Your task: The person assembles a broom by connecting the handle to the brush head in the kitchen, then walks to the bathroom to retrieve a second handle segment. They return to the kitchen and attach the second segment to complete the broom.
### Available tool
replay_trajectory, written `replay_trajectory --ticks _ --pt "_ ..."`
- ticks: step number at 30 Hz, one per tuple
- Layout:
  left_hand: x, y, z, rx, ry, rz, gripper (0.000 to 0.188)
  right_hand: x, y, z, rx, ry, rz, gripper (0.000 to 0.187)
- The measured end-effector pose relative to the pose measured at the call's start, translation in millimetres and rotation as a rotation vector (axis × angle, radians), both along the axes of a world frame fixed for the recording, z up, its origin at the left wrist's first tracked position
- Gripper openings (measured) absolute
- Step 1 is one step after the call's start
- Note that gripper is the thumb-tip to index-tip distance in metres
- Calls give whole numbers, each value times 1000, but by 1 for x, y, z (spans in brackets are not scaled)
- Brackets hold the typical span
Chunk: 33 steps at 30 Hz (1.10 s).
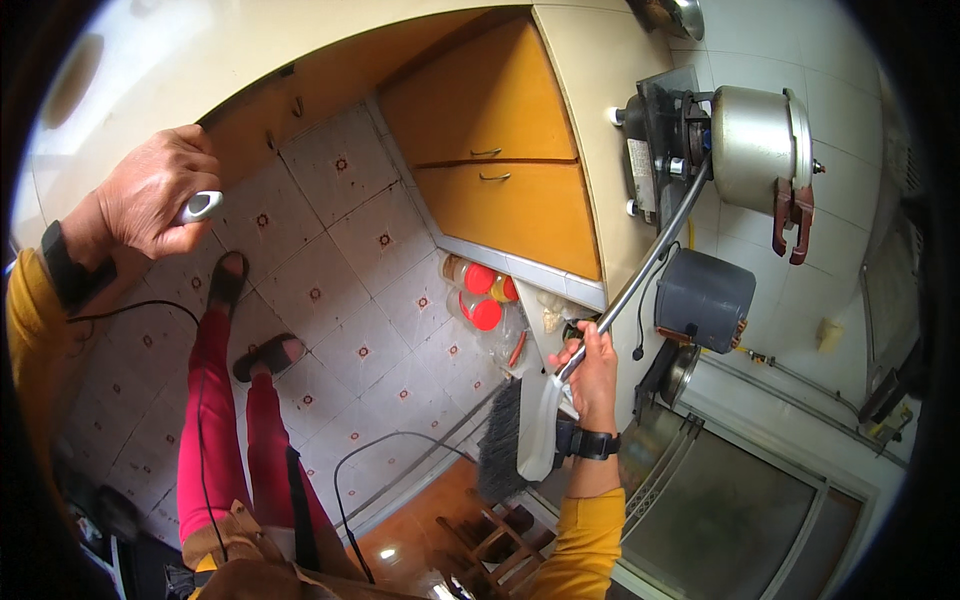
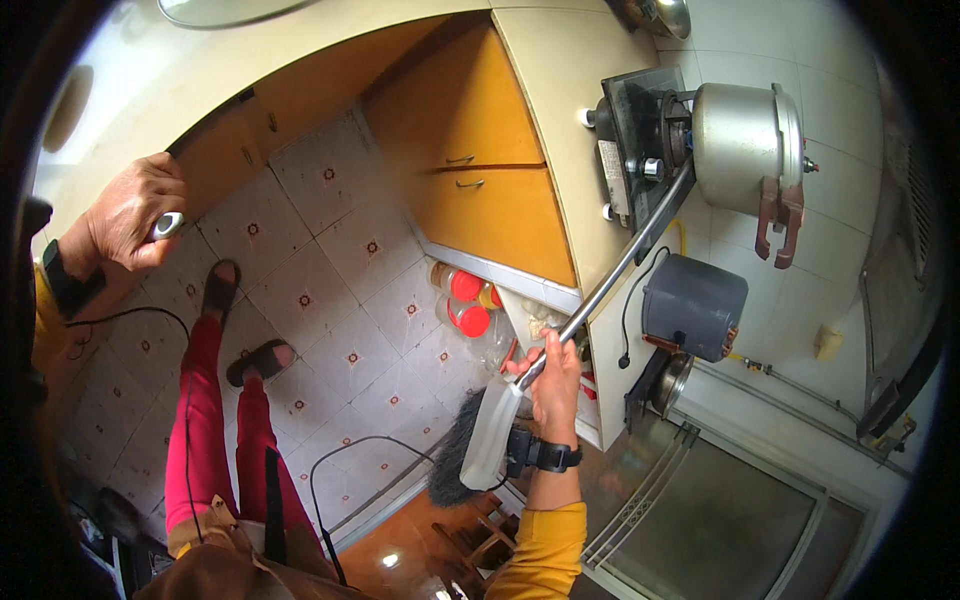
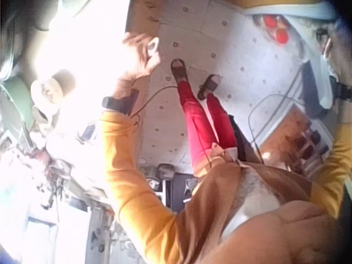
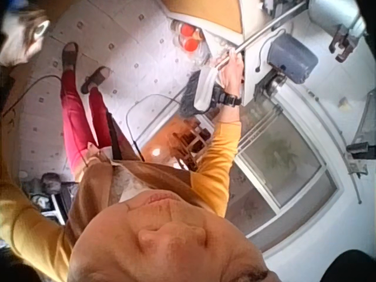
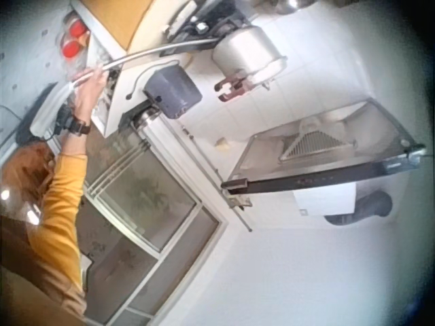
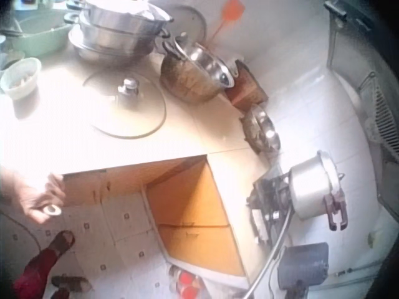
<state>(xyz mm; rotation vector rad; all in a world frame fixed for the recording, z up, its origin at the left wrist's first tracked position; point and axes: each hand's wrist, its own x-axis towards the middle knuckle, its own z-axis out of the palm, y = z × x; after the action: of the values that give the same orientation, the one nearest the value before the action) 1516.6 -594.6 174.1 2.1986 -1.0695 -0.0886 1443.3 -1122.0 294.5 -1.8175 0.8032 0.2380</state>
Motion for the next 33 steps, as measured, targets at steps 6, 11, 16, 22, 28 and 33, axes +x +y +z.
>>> replay_trajectory --ticks 6,11,16,22,28,33 --pt "-1 2 -4 -53 51 2 20 16 3 10 -74 58 19 35" --pt "-1 6 -6 -72 73 3 20 26 10 15 -69 69 5 36" --pt "-1 8 -8 -72 69 -12 22 32 18 21 -50 79 3 37" --pt "-1 9 -2 -70 75 -10 22 34 29 31 -63 84 -22 42" --pt "-1 10 -3 -86 77 -7 22 32 33 33 -61 80 -46 45" --pt "-3 12 -5 -89 86 -12 22 29 34 32 -56 51 -29 42"
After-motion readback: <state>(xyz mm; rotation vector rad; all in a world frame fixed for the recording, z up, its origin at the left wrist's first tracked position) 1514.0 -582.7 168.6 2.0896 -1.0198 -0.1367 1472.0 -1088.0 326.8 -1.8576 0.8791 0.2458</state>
